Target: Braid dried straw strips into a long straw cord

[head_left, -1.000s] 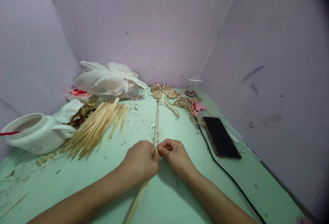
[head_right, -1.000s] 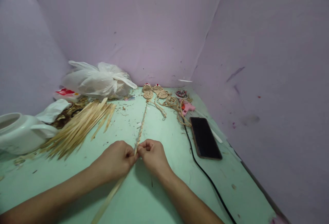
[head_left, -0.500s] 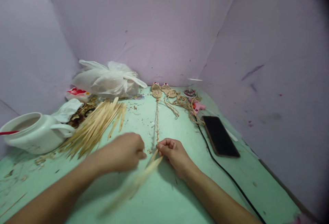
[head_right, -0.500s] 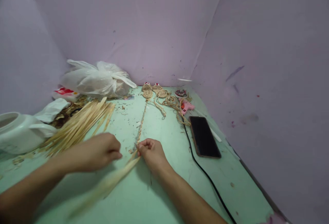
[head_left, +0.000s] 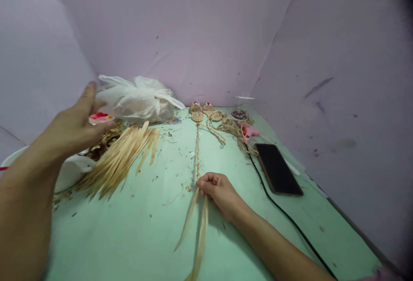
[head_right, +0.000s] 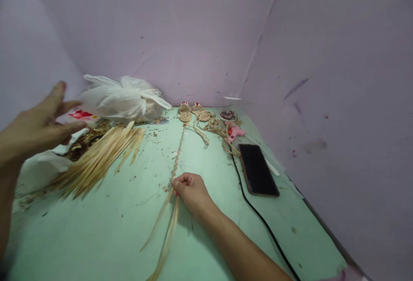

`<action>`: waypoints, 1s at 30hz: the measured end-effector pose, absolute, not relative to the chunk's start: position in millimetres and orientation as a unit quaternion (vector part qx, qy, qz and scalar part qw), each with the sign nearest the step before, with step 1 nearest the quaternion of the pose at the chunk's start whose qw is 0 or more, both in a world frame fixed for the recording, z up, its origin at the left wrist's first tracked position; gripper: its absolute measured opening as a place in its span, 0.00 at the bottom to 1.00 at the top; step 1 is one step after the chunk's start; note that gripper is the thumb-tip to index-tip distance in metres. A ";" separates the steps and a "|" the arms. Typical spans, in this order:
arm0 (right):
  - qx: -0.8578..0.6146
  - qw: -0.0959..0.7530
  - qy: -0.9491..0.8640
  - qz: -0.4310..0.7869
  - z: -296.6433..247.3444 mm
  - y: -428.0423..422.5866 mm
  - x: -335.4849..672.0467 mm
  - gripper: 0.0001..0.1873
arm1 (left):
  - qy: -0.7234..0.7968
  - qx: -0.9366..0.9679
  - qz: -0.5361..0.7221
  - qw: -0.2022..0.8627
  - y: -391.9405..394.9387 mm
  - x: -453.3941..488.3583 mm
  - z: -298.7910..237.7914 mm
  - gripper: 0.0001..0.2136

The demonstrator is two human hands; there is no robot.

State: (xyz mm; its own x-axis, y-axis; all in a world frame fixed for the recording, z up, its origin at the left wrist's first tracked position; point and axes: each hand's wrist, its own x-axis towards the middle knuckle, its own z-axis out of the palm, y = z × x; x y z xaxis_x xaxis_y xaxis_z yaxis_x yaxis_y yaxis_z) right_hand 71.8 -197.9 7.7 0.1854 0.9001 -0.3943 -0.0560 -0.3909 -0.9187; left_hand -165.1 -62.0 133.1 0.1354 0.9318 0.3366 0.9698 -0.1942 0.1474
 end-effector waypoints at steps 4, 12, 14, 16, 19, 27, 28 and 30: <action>-0.630 0.437 -0.331 0.550 9.6 -198.1 71.2 0.04 | -0.572 -0.758 -0.299 -0.096 -74.0 -141.6 124.2 0.26; -0.618 0.436 -0.340 0.558 8.5 -198.4 72.6 0.04 | -0.356 -0.625 -0.366 -0.590 -70.9 -129.8 104.9 0.29; -0.617 0.435 -0.346 0.557 6.7 -198.8 73.2 0.06 | -0.343 -0.581 -0.344 -0.653 -71.0 -127.9 103.0 0.25; -0.615 0.436 -0.350 0.556 5.6 -198.8 73.5 0.07 | -0.331 -0.554 -0.326 -0.691 -72.2 -125.1 101.6 0.23; -0.612 0.438 -0.347 0.560 6.1 -198.4 73.3 0.07 | -0.307 -0.534 -0.311 -0.723 -74.9 -120.8 99.5 0.21; -0.607 0.441 -0.341 0.567 7.3 -198.4 73.0 0.08 | -0.236 -0.548 -0.291 -0.748 -73.6 -118.0 94.0 0.22; -0.606 0.441 -0.342 0.567 7.2 -198.4 73.1 0.08 | -0.235 -0.555 -0.288 -0.744 -73.4 -118.3 93.2 0.22; -0.606 0.439 -0.345 0.566 7.1 -198.3 73.2 0.08 | -0.243 -0.570 -0.289 -0.730 -73.5 -118.7 90.7 0.22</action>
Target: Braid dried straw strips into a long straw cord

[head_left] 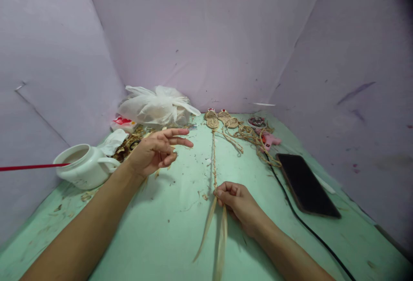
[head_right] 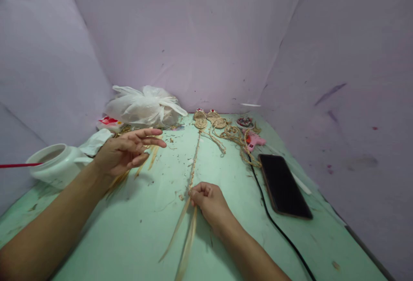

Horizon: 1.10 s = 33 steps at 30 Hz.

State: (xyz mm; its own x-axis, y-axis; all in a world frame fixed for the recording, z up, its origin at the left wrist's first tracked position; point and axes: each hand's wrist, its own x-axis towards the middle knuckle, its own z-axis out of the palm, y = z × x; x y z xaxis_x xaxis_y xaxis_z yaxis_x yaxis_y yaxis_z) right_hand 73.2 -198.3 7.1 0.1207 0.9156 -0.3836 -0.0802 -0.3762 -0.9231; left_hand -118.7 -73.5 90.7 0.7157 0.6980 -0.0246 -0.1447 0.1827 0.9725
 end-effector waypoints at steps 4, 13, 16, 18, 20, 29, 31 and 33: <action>-0.608 0.437 -0.347 0.565 7.4 -198.2 73.3 0.07 | 0.270 0.598 0.280 0.701 -76.4 -115.0 82.7 0.19; -0.611 0.436 -0.357 0.556 4.1 -197.8 74.5 0.08 | 0.319 0.573 0.303 0.692 -91.9 -96.7 83.4 0.31; -0.605 0.439 -0.357 0.560 2.6 -197.5 75.0 0.08 | 0.353 0.565 0.240 0.706 -97.3 -90.3 77.2 0.29; -0.598 0.444 -0.357 0.564 2.0 -197.4 75.2 0.09 | 0.382 0.560 0.194 0.709 -102.7 -82.0 66.5 0.29; -0.590 0.451 -0.357 0.566 1.8 -197.2 75.3 0.09 | 0.402 0.562 0.162 0.704 -109.6 -71.6 53.5 0.31; -0.545 0.481 -0.421 0.542 -3.1 -196.3 76.1 0.11 | 0.416 0.605 0.135 0.665 -127.3 -48.0 36.2 0.35; -0.546 0.479 -0.427 0.538 -5.0 -195.8 76.0 0.11 | 0.404 0.606 0.151 0.669 -128.4 -46.4 34.8 0.34; -0.555 0.477 -0.420 0.536 -6.6 -195.2 75.6 0.11 | 0.391 0.613 0.161 0.667 -130.7 -44.8 32.7 0.35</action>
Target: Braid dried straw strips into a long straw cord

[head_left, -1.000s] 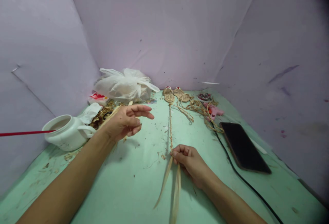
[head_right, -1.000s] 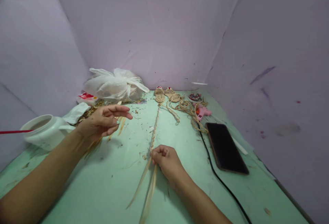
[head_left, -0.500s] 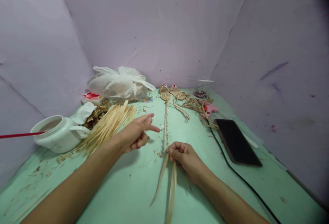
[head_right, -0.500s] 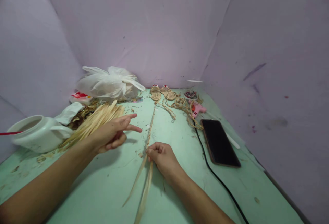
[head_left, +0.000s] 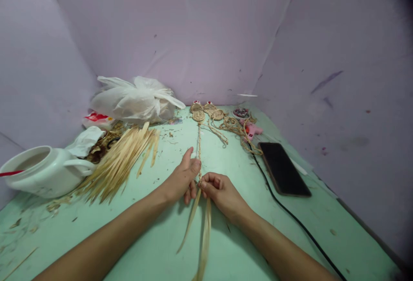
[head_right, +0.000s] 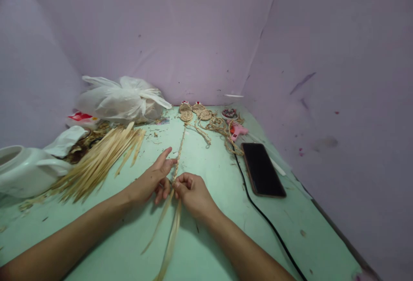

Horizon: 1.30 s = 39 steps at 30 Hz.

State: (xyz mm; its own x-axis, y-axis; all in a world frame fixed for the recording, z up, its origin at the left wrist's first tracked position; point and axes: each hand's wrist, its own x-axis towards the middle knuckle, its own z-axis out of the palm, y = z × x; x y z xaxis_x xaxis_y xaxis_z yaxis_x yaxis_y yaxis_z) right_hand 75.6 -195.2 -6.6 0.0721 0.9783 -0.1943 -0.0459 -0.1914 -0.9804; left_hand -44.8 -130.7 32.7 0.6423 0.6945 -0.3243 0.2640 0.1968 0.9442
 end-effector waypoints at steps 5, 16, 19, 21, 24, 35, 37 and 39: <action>-0.572 0.485 -0.398 0.529 -9.5 -195.1 73.5 0.10 | 0.382 0.643 0.158 0.644 -140.0 -45.3 28.4 0.36; -0.557 0.459 -0.447 0.528 -8.2 -198.3 71.4 0.11 | 0.384 0.640 0.159 0.646 -143.4 -45.1 21.9 0.36; -0.596 0.441 -0.461 0.488 -14.6 -198.4 74.4 0.10 | 0.380 0.626 0.150 0.664 -147.1 -43.8 25.1 0.36; -0.606 0.438 -0.468 0.471 -18.5 -198.0 75.9 0.09 | 0.388 0.607 0.146 0.678 -148.4 -43.5 30.3 0.36; -0.616 0.435 -0.471 0.458 -19.7 -197.2 76.1 0.09 | 0.424 0.582 0.157 0.676 -143.2 -46.7 41.3 0.34; -0.599 0.443 -0.431 0.510 -10.7 -195.2 73.6 0.07 | 0.400 0.814 0.056 0.417 -122.8 -58.3 24.5 0.08; -0.593 0.449 -0.427 0.513 -11.9 -195.1 73.8 0.06 | 0.394 0.821 0.059 0.409 -125.5 -57.0 21.4 0.08; -0.594 0.452 -0.422 0.514 -13.1 -195.0 73.7 0.06 | 0.389 0.827 0.052 0.402 -123.1 -58.2 23.5 0.07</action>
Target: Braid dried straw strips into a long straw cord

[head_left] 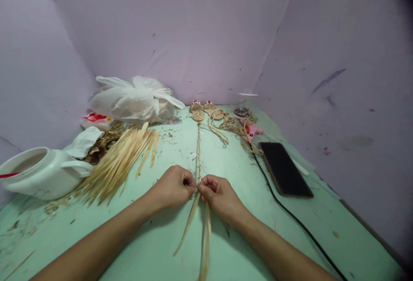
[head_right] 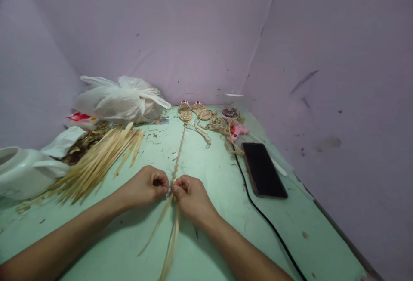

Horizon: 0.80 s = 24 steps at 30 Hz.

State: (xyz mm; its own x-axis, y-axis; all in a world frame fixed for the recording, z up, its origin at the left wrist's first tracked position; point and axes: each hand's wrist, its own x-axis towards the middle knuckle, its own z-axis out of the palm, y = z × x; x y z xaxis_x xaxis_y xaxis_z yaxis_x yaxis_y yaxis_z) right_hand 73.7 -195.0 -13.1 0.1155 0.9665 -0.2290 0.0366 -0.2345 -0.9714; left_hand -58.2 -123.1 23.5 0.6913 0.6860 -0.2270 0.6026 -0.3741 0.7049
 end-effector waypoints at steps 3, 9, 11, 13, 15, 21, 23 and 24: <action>-0.607 0.446 -0.415 0.511 -14.6 -194.8 73.0 0.05 | 0.423 0.847 0.094 0.307 -107.5 -59.4 28.7 0.07; -0.619 0.434 -0.414 0.507 -14.5 -193.9 73.2 0.05 | 0.414 0.890 0.186 0.049 -66.6 -33.7 18.3 0.12; -0.620 0.430 -0.414 0.509 -14.1 -193.7 73.7 0.05 | 0.386 0.911 0.142 0.022 -60.4 -23.7 13.9 0.12; -0.622 0.426 -0.414 0.511 -14.2 -193.5 74.1 0.05 | 0.353 0.932 0.085 0.023 -58.8 -18.9 13.0 0.12; -0.621 0.424 -0.416 0.511 -14.8 -193.5 74.4 0.05 | 0.317 0.946 0.040 0.045 -60.2 -19.4 15.2 0.12; -0.615 0.432 -0.415 0.513 -16.2 -193.3 75.2 0.05 | 0.302 0.940 0.047 0.155 -59.1 -32.1 19.6 0.14; -0.616 0.431 -0.416 0.511 -15.9 -193.0 75.3 0.05 | 0.321 0.919 0.082 0.215 -54.7 -36.6 19.9 0.13; -0.617 0.430 -0.417 0.510 -15.7 -192.7 75.3 0.05 | 0.339 0.903 0.116 0.239 -53.6 -38.8 20.7 0.12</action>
State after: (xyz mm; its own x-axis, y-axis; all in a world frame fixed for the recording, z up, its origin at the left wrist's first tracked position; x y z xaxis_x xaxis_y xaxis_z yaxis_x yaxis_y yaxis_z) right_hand 75.3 -192.7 -15.7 0.1325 0.9534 -0.2711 0.0754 -0.2824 -0.9563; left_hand -38.8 -53.6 20.7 0.7437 0.6668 0.0486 0.5556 -0.6568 0.5098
